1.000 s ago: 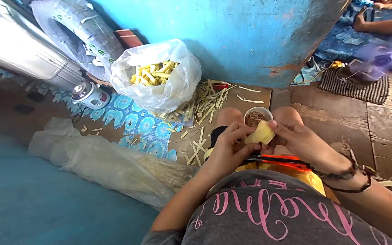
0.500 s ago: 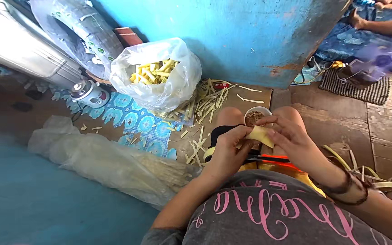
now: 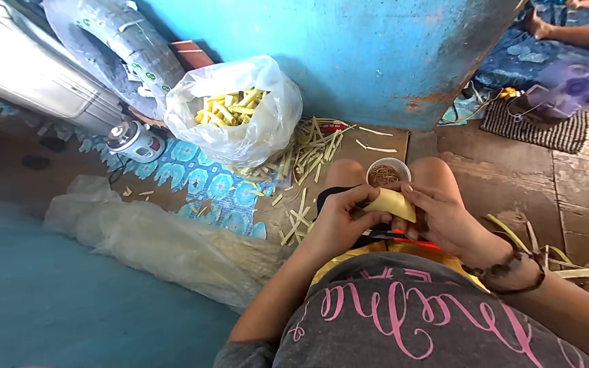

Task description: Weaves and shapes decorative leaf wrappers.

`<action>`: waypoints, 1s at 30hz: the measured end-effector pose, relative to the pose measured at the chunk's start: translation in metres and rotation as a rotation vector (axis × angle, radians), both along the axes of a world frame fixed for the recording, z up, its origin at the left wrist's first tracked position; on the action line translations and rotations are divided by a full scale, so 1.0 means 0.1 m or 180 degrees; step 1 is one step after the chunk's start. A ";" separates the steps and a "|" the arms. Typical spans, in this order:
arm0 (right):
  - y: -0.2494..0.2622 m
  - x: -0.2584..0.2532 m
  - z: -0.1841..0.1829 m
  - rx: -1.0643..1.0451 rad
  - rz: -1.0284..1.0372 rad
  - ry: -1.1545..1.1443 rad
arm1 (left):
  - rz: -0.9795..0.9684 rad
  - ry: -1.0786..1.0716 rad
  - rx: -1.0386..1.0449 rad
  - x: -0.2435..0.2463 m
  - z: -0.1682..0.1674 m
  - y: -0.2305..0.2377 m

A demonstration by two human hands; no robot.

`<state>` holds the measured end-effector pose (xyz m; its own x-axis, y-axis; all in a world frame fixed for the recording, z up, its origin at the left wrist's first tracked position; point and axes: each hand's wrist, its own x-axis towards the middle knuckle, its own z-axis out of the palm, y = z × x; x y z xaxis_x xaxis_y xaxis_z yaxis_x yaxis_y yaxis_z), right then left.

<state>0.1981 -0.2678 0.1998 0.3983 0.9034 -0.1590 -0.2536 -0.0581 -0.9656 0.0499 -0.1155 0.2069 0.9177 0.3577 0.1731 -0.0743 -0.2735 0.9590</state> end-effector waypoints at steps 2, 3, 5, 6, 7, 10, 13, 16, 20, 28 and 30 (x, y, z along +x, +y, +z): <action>-0.02 0.01 -0.07 0.0222 0.0001 -0.0886 | -0.0012 0.0046 -0.0016 0.01 0.00 0.04; -0.03 0.00 -0.14 0.0468 -0.0073 -0.1794 | 0.0046 0.0078 -0.0038 0.01 -0.01 0.06; -0.03 -0.01 -0.20 0.0672 -0.0205 -0.2348 | 0.0094 0.0105 -0.0121 0.01 0.00 0.08; -0.03 -0.01 -0.16 0.0547 -0.0123 -0.1726 | 0.0070 0.0129 -0.0129 0.02 0.01 0.08; -0.02 0.00 -0.10 0.0317 -0.0028 -0.0825 | 0.0020 0.0160 -0.0126 0.02 0.02 0.08; -0.03 0.02 -0.12 0.0292 -0.0075 -0.1054 | -0.0043 0.0242 -0.0177 0.02 0.02 0.09; -0.03 0.00 -0.22 0.0622 -0.0198 -0.2335 | -0.0012 0.0248 -0.0317 0.02 0.02 0.11; -0.03 0.01 -0.09 0.0109 0.0004 -0.0074 | -0.0103 0.0249 -0.0168 0.02 0.03 0.11; -0.07 0.02 -0.25 0.0540 -0.0173 -0.2306 | -0.0035 0.0275 -0.0261 0.01 0.02 0.14; -0.08 0.03 -0.30 0.0486 -0.0184 -0.2187 | -0.0119 0.0351 -0.0264 0.01 -0.01 0.17; -0.09 0.01 -0.32 0.0587 -0.0221 -0.2311 | -0.0092 0.0380 -0.0307 0.01 0.00 0.17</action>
